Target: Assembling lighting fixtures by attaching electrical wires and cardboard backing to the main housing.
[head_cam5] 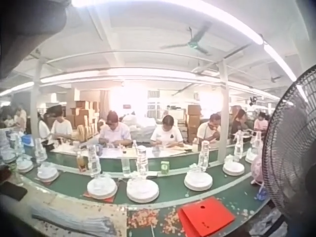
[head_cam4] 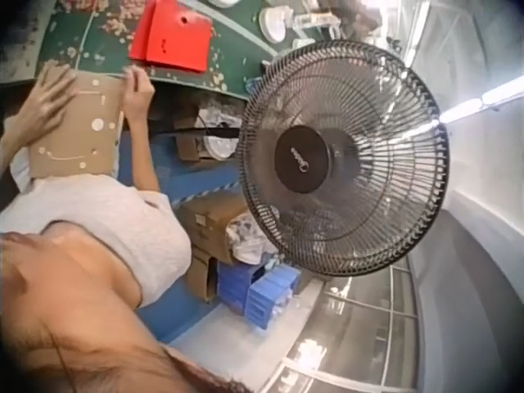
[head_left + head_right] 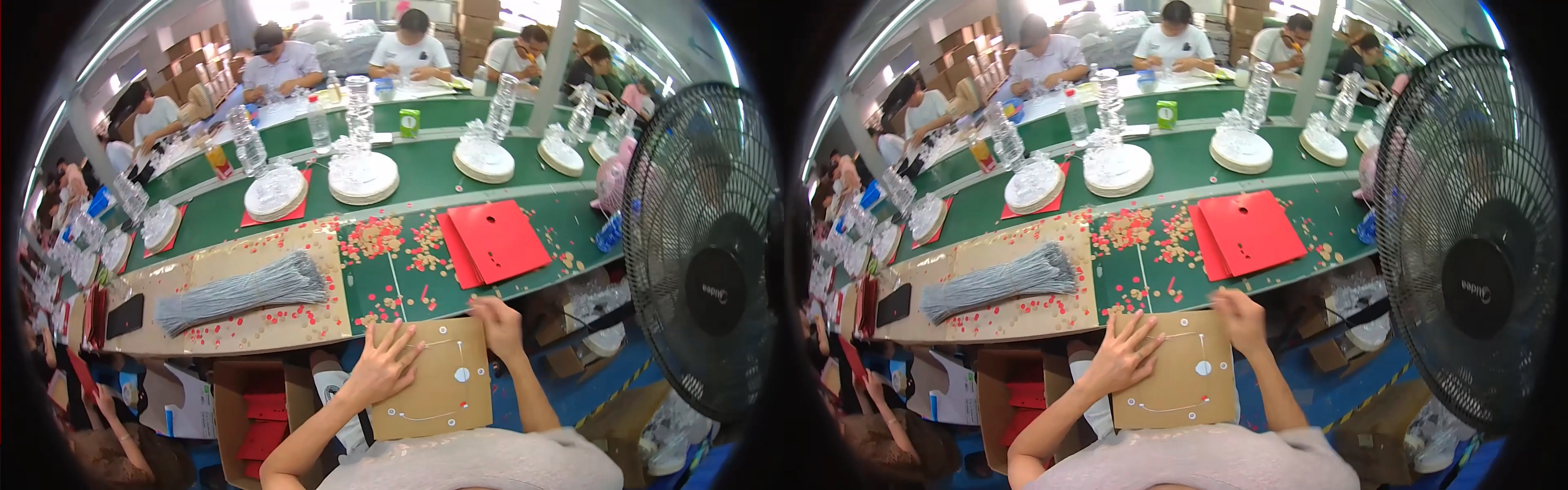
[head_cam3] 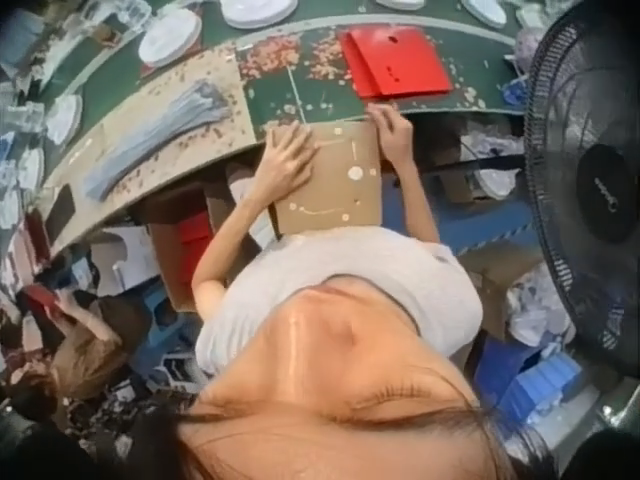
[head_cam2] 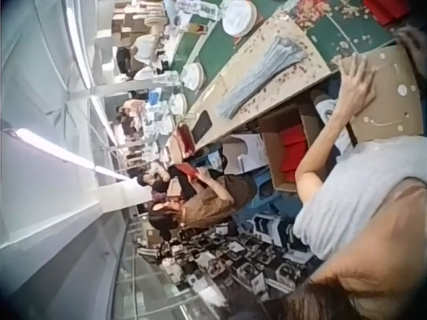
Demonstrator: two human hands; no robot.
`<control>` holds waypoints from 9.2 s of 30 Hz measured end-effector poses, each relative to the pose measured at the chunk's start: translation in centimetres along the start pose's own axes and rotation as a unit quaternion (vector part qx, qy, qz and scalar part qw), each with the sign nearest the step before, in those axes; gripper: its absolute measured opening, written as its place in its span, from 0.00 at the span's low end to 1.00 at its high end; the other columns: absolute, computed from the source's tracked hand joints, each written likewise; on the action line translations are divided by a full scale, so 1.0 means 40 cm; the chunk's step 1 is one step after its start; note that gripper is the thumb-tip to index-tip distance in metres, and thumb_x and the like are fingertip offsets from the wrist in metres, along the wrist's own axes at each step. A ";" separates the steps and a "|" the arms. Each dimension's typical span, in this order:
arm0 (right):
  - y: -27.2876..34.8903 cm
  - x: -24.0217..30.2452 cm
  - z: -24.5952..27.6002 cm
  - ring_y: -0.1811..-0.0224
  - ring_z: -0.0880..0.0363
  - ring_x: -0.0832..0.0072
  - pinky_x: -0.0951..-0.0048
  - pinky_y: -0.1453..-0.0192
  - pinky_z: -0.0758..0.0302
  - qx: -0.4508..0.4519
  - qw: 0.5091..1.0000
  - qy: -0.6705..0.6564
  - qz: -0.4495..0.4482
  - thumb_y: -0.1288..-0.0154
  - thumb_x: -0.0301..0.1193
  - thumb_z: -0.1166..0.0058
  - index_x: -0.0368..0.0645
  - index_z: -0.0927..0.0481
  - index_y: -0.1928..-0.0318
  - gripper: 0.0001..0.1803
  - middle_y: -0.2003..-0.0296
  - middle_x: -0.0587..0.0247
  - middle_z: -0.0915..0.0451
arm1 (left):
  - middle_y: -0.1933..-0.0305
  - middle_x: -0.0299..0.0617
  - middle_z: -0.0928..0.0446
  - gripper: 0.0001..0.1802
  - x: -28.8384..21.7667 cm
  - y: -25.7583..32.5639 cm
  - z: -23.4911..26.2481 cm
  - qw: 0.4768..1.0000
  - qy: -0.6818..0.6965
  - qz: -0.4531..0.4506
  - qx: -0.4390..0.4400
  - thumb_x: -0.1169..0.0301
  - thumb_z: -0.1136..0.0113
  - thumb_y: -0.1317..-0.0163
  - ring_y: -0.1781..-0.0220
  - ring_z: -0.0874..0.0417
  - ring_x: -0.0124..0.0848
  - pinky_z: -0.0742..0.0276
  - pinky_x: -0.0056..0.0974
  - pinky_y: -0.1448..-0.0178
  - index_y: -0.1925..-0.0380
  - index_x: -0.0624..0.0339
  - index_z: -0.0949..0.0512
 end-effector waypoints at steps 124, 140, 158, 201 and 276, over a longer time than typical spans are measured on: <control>0.163 0.054 -0.113 0.53 0.15 0.41 0.47 0.48 0.18 0.077 0.900 0.427 -0.043 0.26 0.60 0.54 0.46 0.41 0.22 0.44 0.41 0.41 0.25 | 0.49 0.54 0.17 0.30 -0.850 -0.062 -0.101 0.736 0.564 -0.293 0.233 0.48 0.52 0.23 0.36 0.22 0.47 0.38 0.51 0.25 0.47 0.68 0.19; 0.126 0.038 -0.081 0.48 0.17 0.38 0.45 0.42 0.20 0.133 0.892 0.433 0.015 0.25 0.61 0.58 0.45 0.43 0.21 0.44 0.37 0.33 0.28 | 0.37 0.57 0.25 0.22 -0.831 -0.023 0.173 0.706 0.657 -0.108 0.243 0.71 0.33 0.35 0.35 0.21 0.45 0.24 0.41 0.40 0.45 0.65 0.28; 0.117 0.006 -0.049 0.49 0.16 0.39 0.47 0.44 0.18 0.130 0.878 0.457 0.056 0.24 0.60 0.59 0.41 0.44 0.21 0.44 0.34 0.34 0.30 | 0.67 0.44 0.18 0.15 -0.715 0.131 0.278 0.660 0.648 -0.044 0.377 0.58 0.39 0.33 0.63 0.17 0.43 0.22 0.51 0.59 0.65 0.59 0.19; 0.734 0.366 -0.655 0.40 0.22 0.57 0.53 0.36 0.25 0.244 0.669 -0.254 0.654 0.21 0.41 0.48 0.36 0.21 0.41 0.22 0.44 0.45 0.20 | 0.22 0.55 0.35 0.32 -0.216 0.106 -0.088 0.987 0.031 0.125 -0.100 0.67 0.45 0.36 0.19 0.39 0.56 0.52 0.68 0.22 0.29 0.55 0.28; 0.469 0.177 -0.156 0.77 0.20 0.72 0.71 0.71 0.31 0.043 0.948 0.265 0.173 0.47 0.25 0.25 0.41 0.16 0.69 0.09 0.77 0.67 0.19 | 0.56 0.44 0.26 0.21 -0.163 0.187 -0.077 0.822 0.198 0.350 -0.404 0.77 0.25 0.47 0.60 0.28 0.30 0.28 0.36 0.52 0.60 0.64 0.30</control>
Point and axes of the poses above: each hand's wrist, its own y-axis away from the middle knuckle, its own z-axis out of the back of the hand, x = y × z, the point moved 2 cm from there along -y, towards the middle knuckle
